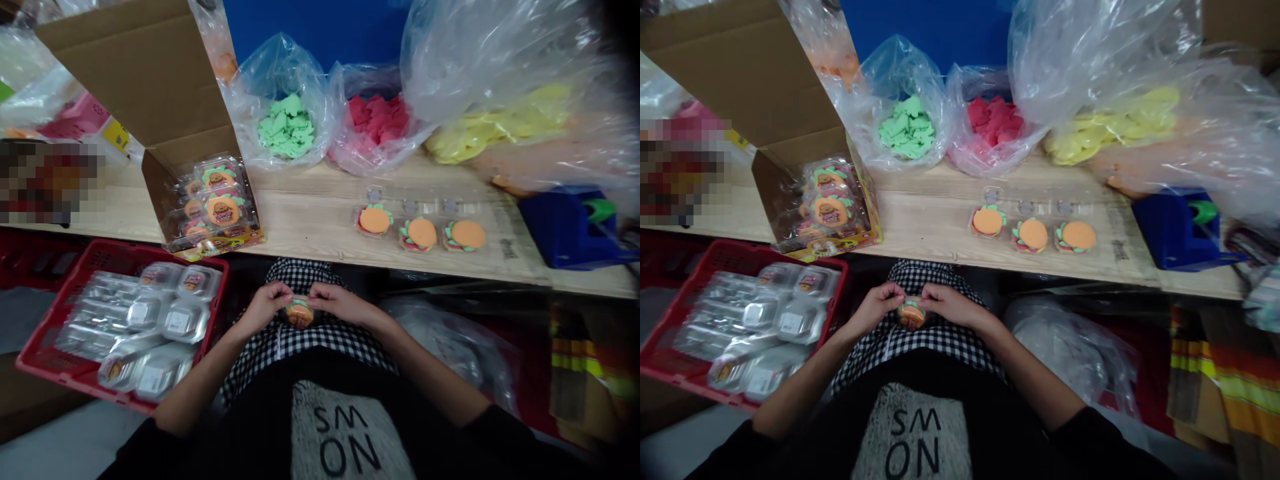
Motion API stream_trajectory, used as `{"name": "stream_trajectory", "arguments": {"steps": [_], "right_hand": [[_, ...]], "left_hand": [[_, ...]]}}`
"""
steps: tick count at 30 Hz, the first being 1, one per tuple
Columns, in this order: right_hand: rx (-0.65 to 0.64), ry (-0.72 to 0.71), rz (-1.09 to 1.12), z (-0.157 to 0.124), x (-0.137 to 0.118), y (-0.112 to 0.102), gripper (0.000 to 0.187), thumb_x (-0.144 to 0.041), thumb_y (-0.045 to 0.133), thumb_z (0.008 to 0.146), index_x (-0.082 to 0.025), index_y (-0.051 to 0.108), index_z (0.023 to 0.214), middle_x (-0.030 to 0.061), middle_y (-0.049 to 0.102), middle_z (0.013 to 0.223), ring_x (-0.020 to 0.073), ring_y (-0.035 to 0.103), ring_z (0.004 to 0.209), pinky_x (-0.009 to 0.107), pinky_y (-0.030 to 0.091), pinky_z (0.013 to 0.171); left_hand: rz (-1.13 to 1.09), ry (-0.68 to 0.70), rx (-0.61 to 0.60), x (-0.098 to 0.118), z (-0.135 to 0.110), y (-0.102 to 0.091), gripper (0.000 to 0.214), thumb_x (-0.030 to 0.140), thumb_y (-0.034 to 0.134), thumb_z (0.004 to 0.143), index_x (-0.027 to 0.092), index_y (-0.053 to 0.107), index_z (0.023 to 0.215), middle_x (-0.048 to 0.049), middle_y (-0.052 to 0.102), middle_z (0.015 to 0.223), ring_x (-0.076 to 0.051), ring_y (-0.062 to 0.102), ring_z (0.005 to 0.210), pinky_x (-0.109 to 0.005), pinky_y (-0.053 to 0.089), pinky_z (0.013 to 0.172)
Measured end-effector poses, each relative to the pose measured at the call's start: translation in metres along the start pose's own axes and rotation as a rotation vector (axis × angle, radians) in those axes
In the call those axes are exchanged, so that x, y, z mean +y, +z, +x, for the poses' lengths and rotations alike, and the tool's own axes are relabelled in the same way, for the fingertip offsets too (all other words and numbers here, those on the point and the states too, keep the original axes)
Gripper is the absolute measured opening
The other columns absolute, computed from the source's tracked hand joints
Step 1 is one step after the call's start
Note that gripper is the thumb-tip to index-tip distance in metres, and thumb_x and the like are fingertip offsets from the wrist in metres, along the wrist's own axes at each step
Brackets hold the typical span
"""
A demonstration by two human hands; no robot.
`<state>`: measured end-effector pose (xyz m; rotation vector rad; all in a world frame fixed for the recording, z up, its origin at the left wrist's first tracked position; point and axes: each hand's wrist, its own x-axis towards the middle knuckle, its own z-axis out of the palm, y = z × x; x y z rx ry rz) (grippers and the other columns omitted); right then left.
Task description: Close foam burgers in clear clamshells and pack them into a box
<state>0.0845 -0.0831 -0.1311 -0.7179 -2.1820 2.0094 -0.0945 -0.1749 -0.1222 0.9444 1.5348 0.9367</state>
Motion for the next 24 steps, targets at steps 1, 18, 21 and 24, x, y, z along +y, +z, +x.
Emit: {"name": "stream_trajectory", "arguments": {"steps": [1,18,21,24], "right_hand": [[0.000,0.015,0.025,-0.001,0.001,0.001,0.029,-0.043,0.049,0.078,-0.018,0.041,0.066,-0.0036,0.038,0.063,0.0099,0.035,0.061,0.022,0.029,0.055],[-0.106,-0.035,0.191,0.022,-0.002,-0.004,0.026,-0.041,0.055,0.074,-0.016,0.047,0.070,-0.0049,0.043,0.065,0.0082,0.039,0.060,0.022,0.033,0.057],[-0.116,-0.047,0.288,0.024,-0.004,-0.005,0.022,-0.038,0.058,0.072,-0.017,0.052,0.078,-0.0052,0.045,0.066,0.0082,0.041,0.061,0.022,0.034,0.059],[-0.066,-0.016,0.297,0.023,-0.002,-0.007,0.021,-0.035,0.061,0.070,-0.017,0.052,0.075,-0.0058,0.045,0.064,0.0078,0.041,0.059,0.022,0.035,0.058]], "left_hand": [[0.005,-0.002,-0.013,0.000,0.000,0.001,0.017,0.029,0.060,0.066,0.013,0.057,0.066,0.0005,0.053,0.065,-0.011,0.046,0.064,-0.023,0.036,0.063],[0.582,0.247,-0.406,0.040,0.008,-0.008,0.058,0.038,0.072,0.055,0.018,0.046,0.103,-0.0058,0.059,0.094,-0.020,0.056,0.082,-0.030,0.042,0.073],[0.488,0.292,-0.441,0.035,0.011,-0.007,0.070,0.035,0.069,0.060,0.022,0.037,0.121,-0.0076,0.055,0.112,-0.020,0.053,0.098,-0.031,0.040,0.084],[0.491,0.321,-0.444,0.027,0.012,-0.009,0.066,0.034,0.065,0.066,0.025,0.038,0.126,-0.0069,0.051,0.118,-0.020,0.048,0.106,-0.034,0.034,0.093]]}}
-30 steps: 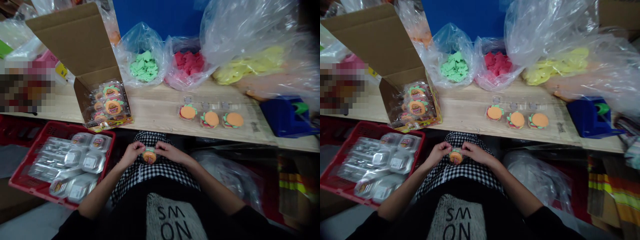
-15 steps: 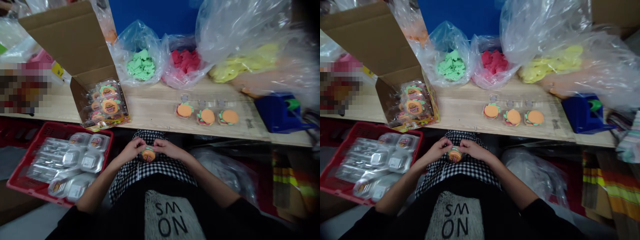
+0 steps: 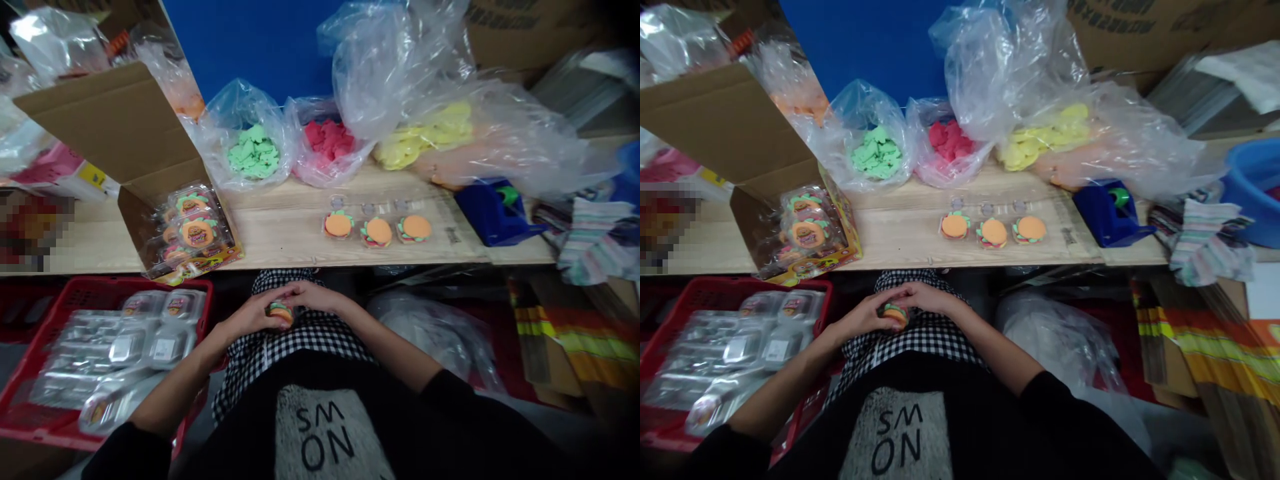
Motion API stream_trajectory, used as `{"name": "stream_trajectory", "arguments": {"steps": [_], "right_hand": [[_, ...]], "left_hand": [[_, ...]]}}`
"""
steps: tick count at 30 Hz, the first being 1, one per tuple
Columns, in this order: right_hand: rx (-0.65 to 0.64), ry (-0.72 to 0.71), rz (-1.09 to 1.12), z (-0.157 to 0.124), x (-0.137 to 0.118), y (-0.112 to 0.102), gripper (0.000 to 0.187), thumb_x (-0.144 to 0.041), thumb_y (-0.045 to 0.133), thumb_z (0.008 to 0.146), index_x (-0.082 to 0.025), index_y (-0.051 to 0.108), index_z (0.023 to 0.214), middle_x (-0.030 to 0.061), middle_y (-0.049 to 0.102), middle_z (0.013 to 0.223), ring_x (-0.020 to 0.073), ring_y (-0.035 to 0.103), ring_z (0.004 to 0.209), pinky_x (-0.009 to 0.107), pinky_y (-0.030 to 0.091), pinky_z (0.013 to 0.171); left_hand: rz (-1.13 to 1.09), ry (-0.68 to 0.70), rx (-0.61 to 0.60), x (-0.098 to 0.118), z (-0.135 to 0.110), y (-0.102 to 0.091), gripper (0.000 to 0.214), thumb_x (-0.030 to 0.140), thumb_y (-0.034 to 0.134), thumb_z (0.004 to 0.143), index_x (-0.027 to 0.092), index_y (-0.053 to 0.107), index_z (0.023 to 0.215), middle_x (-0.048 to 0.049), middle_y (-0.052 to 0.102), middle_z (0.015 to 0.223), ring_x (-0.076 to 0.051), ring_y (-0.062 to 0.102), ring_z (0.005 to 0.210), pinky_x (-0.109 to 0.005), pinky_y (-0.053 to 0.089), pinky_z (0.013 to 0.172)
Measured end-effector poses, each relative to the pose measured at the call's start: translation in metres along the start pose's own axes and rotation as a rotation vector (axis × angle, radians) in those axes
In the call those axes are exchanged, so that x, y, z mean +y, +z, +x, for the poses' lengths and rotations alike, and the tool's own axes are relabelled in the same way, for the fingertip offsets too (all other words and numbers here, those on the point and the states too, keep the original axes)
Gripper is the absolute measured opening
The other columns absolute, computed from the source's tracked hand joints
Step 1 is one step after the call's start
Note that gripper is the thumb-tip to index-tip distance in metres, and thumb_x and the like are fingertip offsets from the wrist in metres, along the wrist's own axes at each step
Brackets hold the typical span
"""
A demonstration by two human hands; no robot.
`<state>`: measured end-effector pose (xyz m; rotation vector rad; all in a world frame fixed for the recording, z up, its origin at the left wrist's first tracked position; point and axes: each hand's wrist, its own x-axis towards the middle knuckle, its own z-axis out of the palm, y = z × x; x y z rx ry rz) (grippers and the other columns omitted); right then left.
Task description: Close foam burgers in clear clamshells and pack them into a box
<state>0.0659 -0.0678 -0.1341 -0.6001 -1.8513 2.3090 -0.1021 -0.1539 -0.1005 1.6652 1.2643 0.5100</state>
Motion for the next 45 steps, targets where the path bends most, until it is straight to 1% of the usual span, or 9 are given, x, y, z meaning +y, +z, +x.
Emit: {"name": "stream_trajectory", "arguments": {"steps": [6,9,12,16,19,21,29,37,45], "right_hand": [[0.060,0.015,-0.023,-0.017,0.012,-0.005,0.023,-0.034,0.062,0.068,-0.016,0.050,0.078,-0.0050,0.047,0.066,0.0081,0.042,0.059,0.022,0.035,0.058],[0.247,-0.034,-0.110,-0.043,0.003,-0.010,0.021,-0.033,0.058,0.072,-0.018,0.050,0.084,-0.0037,0.048,0.069,0.0098,0.044,0.063,0.023,0.036,0.061],[0.569,-0.126,-0.215,-0.080,-0.016,-0.029,0.018,-0.035,0.053,0.076,-0.019,0.050,0.083,-0.0015,0.050,0.073,0.0120,0.047,0.069,0.025,0.038,0.066],[1.206,-0.233,-0.385,-0.144,-0.043,-0.088,0.020,-0.039,0.045,0.080,-0.020,0.049,0.084,0.0007,0.050,0.075,0.0148,0.048,0.072,0.027,0.040,0.070],[1.643,-0.177,-0.568,-0.202,-0.057,-0.145,0.023,-0.038,0.039,0.081,-0.019,0.049,0.090,0.0040,0.051,0.084,0.0166,0.048,0.079,0.029,0.040,0.075],[1.780,-0.067,-0.647,-0.236,-0.061,-0.180,0.026,-0.037,0.039,0.080,-0.017,0.050,0.091,0.0066,0.051,0.089,0.0179,0.047,0.083,0.031,0.039,0.078],[1.716,0.218,-0.529,-0.283,-0.059,-0.258,0.011,-0.026,0.059,0.063,-0.015,0.057,0.061,0.0031,0.055,0.059,0.0177,0.052,0.065,0.028,0.040,0.063],[1.674,0.303,-0.319,-0.284,-0.049,-0.268,0.014,-0.023,0.060,0.063,-0.016,0.050,0.056,-0.0032,0.043,0.042,0.0083,0.036,0.040,0.022,0.027,0.041],[1.737,0.109,-0.124,-0.275,-0.042,-0.270,0.018,-0.025,0.063,0.056,-0.017,0.047,0.055,-0.0045,0.046,0.047,0.0076,0.041,0.044,0.018,0.033,0.039]], "left_hand": [[0.003,-0.025,0.051,-0.008,-0.009,0.004,0.047,0.033,0.058,0.072,0.025,0.051,0.117,-0.0060,0.053,0.104,-0.019,0.048,0.100,-0.034,0.034,0.092],[-0.028,-0.060,0.087,0.001,-0.013,0.002,0.046,0.036,0.058,0.072,0.027,0.051,0.117,-0.0056,0.056,0.102,-0.020,0.049,0.098,-0.035,0.034,0.093],[-0.038,-0.154,0.098,0.008,-0.012,-0.001,0.044,0.039,0.057,0.071,0.031,0.053,0.114,-0.0038,0.059,0.104,-0.023,0.049,0.102,-0.039,0.031,0.096],[-0.097,-0.228,0.130,0.002,0.000,-0.004,0.046,0.040,0.061,0.065,0.031,0.057,0.110,-0.0021,0.060,0.107,-0.026,0.047,0.109,-0.042,0.027,0.100],[-0.128,-0.248,0.159,-0.002,0.009,-0.004,0.045,0.041,0.064,0.061,0.032,0.060,0.105,-0.0017,0.062,0.107,-0.028,0.048,0.109,-0.044,0.027,0.101],[-0.158,-0.259,0.189,-0.002,0.012,-0.003,0.045,0.042,0.066,0.059,0.032,0.062,0.103,-0.0008,0.062,0.107,-0.029,0.048,0.110,-0.045,0.027,0.100],[-0.525,-0.439,0.340,0.024,0.020,-0.005,0.057,0.043,0.071,0.054,0.031,0.057,0.108,0.0024,0.063,0.107,-0.027,0.056,0.101,-0.036,0.047,0.086],[-1.064,-0.389,0.544,0.073,0.036,-0.004,0.080,0.025,0.077,0.051,0.025,0.042,0.124,0.0003,0.068,0.086,-0.013,0.063,0.071,-0.017,0.051,0.064],[-1.137,-0.241,0.588,0.077,0.046,0.001,0.054,0.010,0.063,0.067,0.026,0.050,0.118,-0.0040,0.067,0.087,-0.015,0.064,0.067,-0.025,0.055,0.058]]}}
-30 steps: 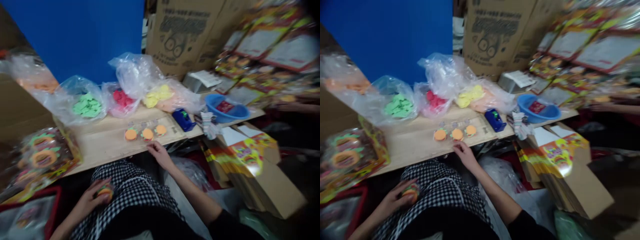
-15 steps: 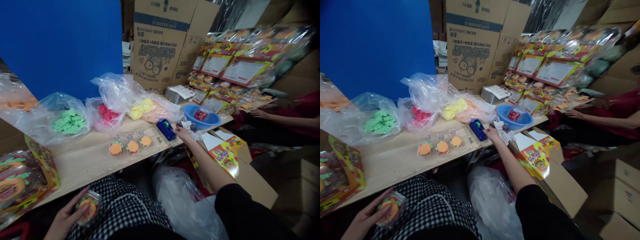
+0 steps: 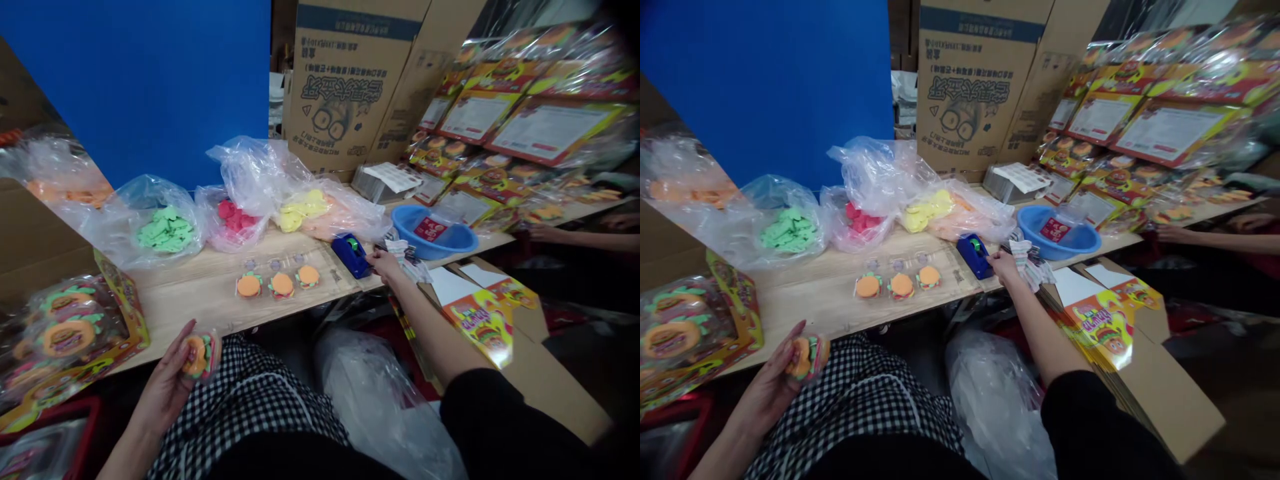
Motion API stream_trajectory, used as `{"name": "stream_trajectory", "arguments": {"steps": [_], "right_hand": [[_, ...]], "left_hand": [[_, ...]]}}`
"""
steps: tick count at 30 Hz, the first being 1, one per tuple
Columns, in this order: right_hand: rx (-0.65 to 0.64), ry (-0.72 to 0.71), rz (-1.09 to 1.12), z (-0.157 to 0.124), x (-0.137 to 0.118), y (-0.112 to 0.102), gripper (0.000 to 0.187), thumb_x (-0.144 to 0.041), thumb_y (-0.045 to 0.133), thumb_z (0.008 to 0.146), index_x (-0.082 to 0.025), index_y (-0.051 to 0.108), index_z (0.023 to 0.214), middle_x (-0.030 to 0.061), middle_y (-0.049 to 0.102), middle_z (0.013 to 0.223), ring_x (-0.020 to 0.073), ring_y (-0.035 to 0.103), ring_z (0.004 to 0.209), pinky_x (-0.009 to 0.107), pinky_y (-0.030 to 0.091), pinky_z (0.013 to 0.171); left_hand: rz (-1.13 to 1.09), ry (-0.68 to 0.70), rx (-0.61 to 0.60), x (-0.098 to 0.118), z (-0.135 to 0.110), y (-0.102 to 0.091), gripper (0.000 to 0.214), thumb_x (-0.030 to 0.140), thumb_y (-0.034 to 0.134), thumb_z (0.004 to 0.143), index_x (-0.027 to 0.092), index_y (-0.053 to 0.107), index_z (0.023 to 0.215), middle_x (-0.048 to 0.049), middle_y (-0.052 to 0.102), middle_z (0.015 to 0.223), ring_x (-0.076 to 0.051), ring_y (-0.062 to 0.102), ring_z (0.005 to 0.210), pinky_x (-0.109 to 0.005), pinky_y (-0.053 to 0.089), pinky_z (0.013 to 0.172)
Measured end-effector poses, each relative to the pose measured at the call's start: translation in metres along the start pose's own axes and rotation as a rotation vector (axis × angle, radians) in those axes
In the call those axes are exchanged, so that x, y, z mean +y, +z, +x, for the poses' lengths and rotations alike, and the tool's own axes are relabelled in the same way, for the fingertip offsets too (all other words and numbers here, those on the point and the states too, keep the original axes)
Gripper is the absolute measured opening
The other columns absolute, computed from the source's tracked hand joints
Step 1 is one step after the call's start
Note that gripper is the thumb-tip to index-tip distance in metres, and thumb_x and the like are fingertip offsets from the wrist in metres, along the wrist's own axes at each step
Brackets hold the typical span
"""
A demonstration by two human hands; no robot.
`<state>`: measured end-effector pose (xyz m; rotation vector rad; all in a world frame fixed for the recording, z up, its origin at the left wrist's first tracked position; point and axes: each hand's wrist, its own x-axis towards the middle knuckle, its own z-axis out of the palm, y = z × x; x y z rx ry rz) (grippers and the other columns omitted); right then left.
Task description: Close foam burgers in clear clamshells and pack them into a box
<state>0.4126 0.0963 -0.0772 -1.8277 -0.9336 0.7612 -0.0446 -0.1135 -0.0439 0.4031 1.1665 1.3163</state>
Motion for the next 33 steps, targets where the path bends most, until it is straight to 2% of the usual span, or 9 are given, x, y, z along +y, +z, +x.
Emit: {"name": "stream_trajectory", "arguments": {"steps": [4,9,13,18,23,25,27,30,33], "right_hand": [[0.060,-0.027,0.209,-0.010,0.010,0.004,0.023,-0.032,0.062,0.058,-0.018,0.044,0.058,-0.0045,0.048,0.054,0.0103,0.049,0.051,0.022,0.044,0.045],[0.070,-0.042,0.420,-0.026,0.031,0.000,0.027,-0.033,0.065,0.059,-0.018,0.043,0.059,-0.0057,0.048,0.056,0.0099,0.052,0.054,0.028,0.052,0.052],[0.037,-0.010,0.533,-0.032,0.042,0.001,0.028,-0.026,0.070,0.057,-0.016,0.043,0.055,-0.0050,0.049,0.053,0.0083,0.051,0.050,0.027,0.051,0.050],[0.007,0.038,0.614,-0.032,0.051,0.001,0.023,-0.016,0.066,0.062,-0.015,0.047,0.050,-0.0026,0.048,0.048,0.0066,0.052,0.045,0.025,0.047,0.048],[0.004,0.017,0.630,-0.048,0.057,0.001,0.025,-0.019,0.070,0.057,-0.017,0.047,0.049,0.0005,0.052,0.052,0.0092,0.054,0.047,0.027,0.043,0.046],[-0.003,-0.013,0.632,-0.066,0.049,0.008,0.021,-0.022,0.072,0.055,-0.017,0.052,0.058,-0.0010,0.053,0.053,0.0072,0.050,0.044,0.024,0.041,0.044],[-0.061,-0.055,0.623,-0.093,0.030,0.020,0.024,-0.024,0.074,0.054,-0.018,0.055,0.067,-0.0015,0.055,0.055,0.0068,0.049,0.044,0.021,0.039,0.042],[-0.306,-0.165,0.589,-0.149,-0.016,0.044,0.025,-0.028,0.071,0.059,-0.017,0.056,0.075,-0.0017,0.056,0.059,0.0073,0.050,0.049,0.019,0.038,0.044],[-0.629,-0.223,0.585,-0.207,-0.062,0.070,0.024,-0.029,0.064,0.069,-0.019,0.052,0.087,-0.0028,0.056,0.062,0.0078,0.049,0.050,0.020,0.038,0.045]], "left_hand": [[-0.088,-0.012,0.009,-0.003,0.007,0.002,0.045,0.011,0.056,0.074,0.027,0.050,0.116,-0.0048,0.065,0.093,-0.017,0.064,0.071,-0.030,0.056,0.059],[-0.212,-0.038,-0.005,-0.004,0.015,0.008,0.040,0.014,0.054,0.078,0.026,0.050,0.116,-0.0044,0.066,0.092,-0.017,0.064,0.074,-0.030,0.055,0.063],[-0.316,-0.050,-0.026,-0.005,0.013,0.018,0.040,0.019,0.055,0.078,0.028,0.049,0.116,-0.0037,0.065,0.092,-0.017,0.064,0.077,-0.032,0.055,0.065],[-0.411,-0.076,-0.071,-0.008,0.009,0.023,0.035,0.026,0.055,0.078,0.029,0.051,0.113,-0.0027,0.064,0.095,-0.016,0.063,0.076,-0.033,0.054,0.066],[-0.438,-0.057,-0.100,-0.009,0.004,0.023,0.037,0.031,0.056,0.077,0.030,0.050,0.114,-0.0024,0.063,0.096,-0.016,0.063,0.077,-0.033,0.053,0.068],[-0.424,-0.029,-0.085,-0.008,0.003,0.024,0.037,0.030,0.056,0.077,0.030,0.049,0.114,-0.0024,0.062,0.097,-0.016,0.062,0.079,-0.032,0.052,0.067],[-0.383,0.026,-0.068,-0.008,0.002,0.027,0.039,0.028,0.058,0.076,0.030,0.049,0.114,-0.0022,0.061,0.099,-0.016,0.061,0.081,-0.031,0.053,0.065],[-0.297,0.138,-0.045,-0.008,0.000,0.033,0.044,0.024,0.062,0.073,0.029,0.049,0.114,-0.0010,0.062,0.094,-0.016,0.061,0.077,-0.031,0.053,0.061],[-0.239,0.229,-0.004,-0.011,-0.004,0.040,0.048,0.020,0.065,0.069,0.027,0.050,0.115,0.0001,0.063,0.084,-0.014,0.061,0.072,-0.028,0.053,0.061]]}}
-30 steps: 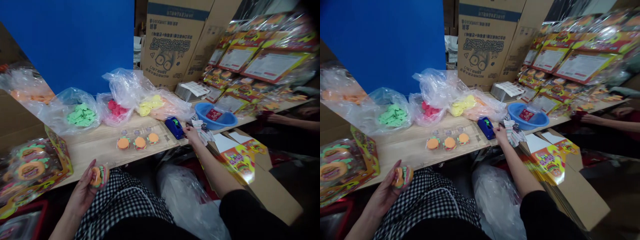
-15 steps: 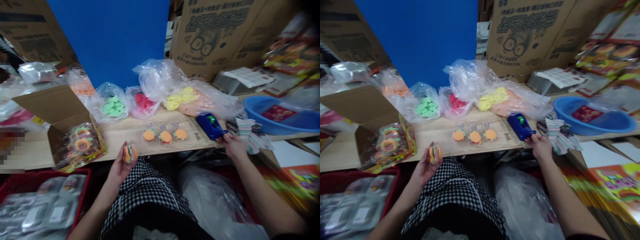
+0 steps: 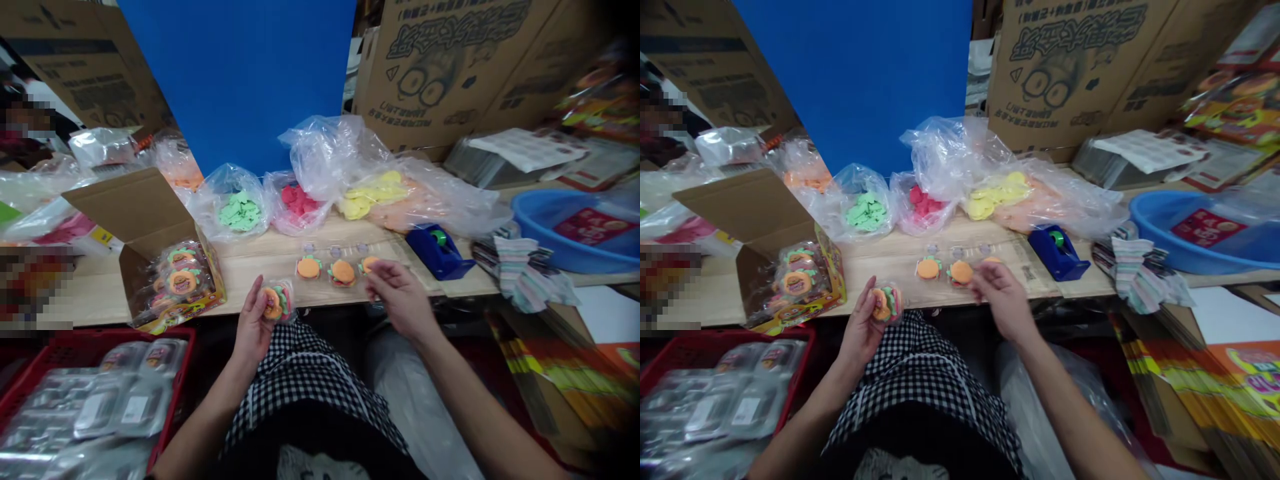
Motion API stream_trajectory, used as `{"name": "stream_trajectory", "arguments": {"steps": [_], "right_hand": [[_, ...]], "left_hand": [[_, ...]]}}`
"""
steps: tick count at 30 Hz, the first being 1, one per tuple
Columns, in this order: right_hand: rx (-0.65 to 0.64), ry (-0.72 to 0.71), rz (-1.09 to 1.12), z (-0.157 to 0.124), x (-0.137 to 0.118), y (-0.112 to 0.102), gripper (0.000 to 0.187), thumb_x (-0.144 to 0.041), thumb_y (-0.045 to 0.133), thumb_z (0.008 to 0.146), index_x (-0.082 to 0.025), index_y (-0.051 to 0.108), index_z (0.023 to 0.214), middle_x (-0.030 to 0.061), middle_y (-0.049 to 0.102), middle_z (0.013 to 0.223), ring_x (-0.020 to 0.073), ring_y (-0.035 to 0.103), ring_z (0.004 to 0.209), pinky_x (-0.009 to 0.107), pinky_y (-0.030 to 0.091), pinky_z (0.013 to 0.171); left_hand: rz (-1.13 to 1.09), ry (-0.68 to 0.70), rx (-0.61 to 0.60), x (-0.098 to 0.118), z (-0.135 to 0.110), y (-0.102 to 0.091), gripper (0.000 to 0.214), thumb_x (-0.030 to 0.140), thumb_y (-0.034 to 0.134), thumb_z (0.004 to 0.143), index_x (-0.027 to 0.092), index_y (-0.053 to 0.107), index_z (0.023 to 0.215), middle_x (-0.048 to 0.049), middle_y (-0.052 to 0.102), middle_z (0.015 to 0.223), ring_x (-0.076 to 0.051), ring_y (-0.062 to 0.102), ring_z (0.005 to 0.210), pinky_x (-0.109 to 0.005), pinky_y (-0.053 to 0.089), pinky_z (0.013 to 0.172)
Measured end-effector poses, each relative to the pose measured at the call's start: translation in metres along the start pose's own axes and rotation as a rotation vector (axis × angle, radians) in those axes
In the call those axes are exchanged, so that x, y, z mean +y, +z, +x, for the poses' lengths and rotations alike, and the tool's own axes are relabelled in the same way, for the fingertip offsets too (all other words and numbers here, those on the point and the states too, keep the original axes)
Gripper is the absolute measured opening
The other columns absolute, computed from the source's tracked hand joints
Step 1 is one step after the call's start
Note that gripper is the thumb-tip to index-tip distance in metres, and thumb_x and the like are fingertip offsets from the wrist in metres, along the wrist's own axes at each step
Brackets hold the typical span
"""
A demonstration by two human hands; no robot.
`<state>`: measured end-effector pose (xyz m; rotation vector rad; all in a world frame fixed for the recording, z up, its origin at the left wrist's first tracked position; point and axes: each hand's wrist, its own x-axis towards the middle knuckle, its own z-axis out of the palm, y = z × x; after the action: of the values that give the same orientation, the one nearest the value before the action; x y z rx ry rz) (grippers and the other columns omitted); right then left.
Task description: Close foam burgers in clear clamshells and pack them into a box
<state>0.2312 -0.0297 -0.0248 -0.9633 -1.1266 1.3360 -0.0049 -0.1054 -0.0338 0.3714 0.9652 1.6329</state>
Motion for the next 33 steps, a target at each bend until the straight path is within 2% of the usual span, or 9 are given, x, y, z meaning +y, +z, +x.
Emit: {"name": "stream_trajectory", "arguments": {"steps": [2,4,7,12,17,19,24,28,33], "right_hand": [[-0.230,0.020,0.030,-0.008,-0.008,0.038,0.032,-0.028,0.060,0.072,-0.023,0.046,0.101,-0.0050,0.053,0.061,0.0082,0.047,0.050,0.020,0.037,0.046],[-0.377,0.018,0.038,-0.012,-0.007,0.065,0.034,-0.027,0.057,0.075,-0.024,0.040,0.105,-0.0064,0.050,0.060,0.0083,0.045,0.051,0.020,0.036,0.047],[-0.424,0.014,0.009,-0.010,0.004,0.085,0.030,-0.029,0.053,0.077,-0.023,0.039,0.103,-0.0071,0.044,0.059,0.0080,0.040,0.049,0.020,0.032,0.045],[-0.317,0.037,-0.133,-0.007,0.032,0.089,0.028,-0.035,0.051,0.077,-0.023,0.041,0.099,-0.0059,0.040,0.063,0.0096,0.038,0.052,0.021,0.032,0.046],[-0.282,-0.081,-0.391,-0.027,0.053,0.101,0.031,-0.041,0.057,0.072,-0.021,0.050,0.094,0.0006,0.042,0.079,0.0134,0.042,0.066,0.028,0.040,0.061],[-0.268,-0.085,-0.449,-0.035,0.061,0.108,0.032,-0.042,0.061,0.068,-0.021,0.053,0.091,0.0027,0.042,0.084,0.0146,0.043,0.069,0.030,0.042,0.063],[-0.292,0.005,-0.442,-0.042,0.077,0.115,0.029,-0.043,0.065,0.064,-0.020,0.056,0.080,0.0020,0.039,0.083,0.0151,0.043,0.071,0.031,0.043,0.064],[-0.351,0.031,-0.423,-0.043,0.089,0.111,0.028,-0.043,0.067,0.061,-0.021,0.058,0.075,0.0013,0.036,0.085,0.0155,0.043,0.075,0.029,0.043,0.064],[-0.357,0.056,-0.432,-0.043,0.102,0.107,0.027,-0.045,0.064,0.065,-0.021,0.058,0.075,0.0022,0.035,0.087,0.0165,0.043,0.079,0.031,0.043,0.068]], "left_hand": [[0.014,0.048,0.024,-0.002,-0.004,0.002,0.050,0.019,0.066,0.068,0.025,0.050,0.115,0.0002,0.064,0.080,-0.012,0.060,0.069,-0.025,0.053,0.061],[0.016,0.084,0.040,-0.003,-0.007,0.003,0.052,0.019,0.066,0.068,0.024,0.049,0.116,-0.0002,0.064,0.080,-0.011,0.060,0.068,-0.024,0.052,0.061],[0.005,0.112,0.063,-0.002,-0.010,-0.001,0.053,0.020,0.067,0.067,0.024,0.048,0.117,-0.0008,0.064,0.081,-0.011,0.060,0.068,-0.024,0.051,0.062],[-0.041,0.126,0.107,0.003,-0.009,-0.012,0.054,0.023,0.067,0.067,0.028,0.047,0.117,0.0011,0.063,0.085,-0.011,0.060,0.070,-0.025,0.051,0.063],[-0.071,0.161,0.172,-0.004,-0.010,-0.016,0.054,0.026,0.067,0.068,0.032,0.046,0.117,0.0011,0.062,0.095,-0.013,0.061,0.078,-0.025,0.049,0.068],[-0.082,0.175,0.176,-0.011,-0.012,-0.017,0.053,0.027,0.066,0.069,0.032,0.045,0.117,0.0009,0.061,0.097,-0.012,0.060,0.080,-0.024,0.048,0.070],[-0.119,0.138,0.200,-0.027,-0.019,-0.030,0.050,0.026,0.064,0.071,0.032,0.044,0.117,0.0008,0.060,0.097,-0.010,0.059,0.080,-0.021,0.046,0.071],[-0.131,0.044,0.156,-0.031,-0.023,-0.050,0.049,0.024,0.062,0.073,0.032,0.042,0.118,-0.0008,0.059,0.103,-0.012,0.059,0.085,-0.024,0.045,0.075],[-0.102,-0.056,0.086,-0.032,-0.030,-0.077,0.035,0.012,0.065,0.066,0.021,0.053,0.098,-0.0028,0.062,0.098,-0.015,0.059,0.086,-0.029,0.044,0.080]]}}
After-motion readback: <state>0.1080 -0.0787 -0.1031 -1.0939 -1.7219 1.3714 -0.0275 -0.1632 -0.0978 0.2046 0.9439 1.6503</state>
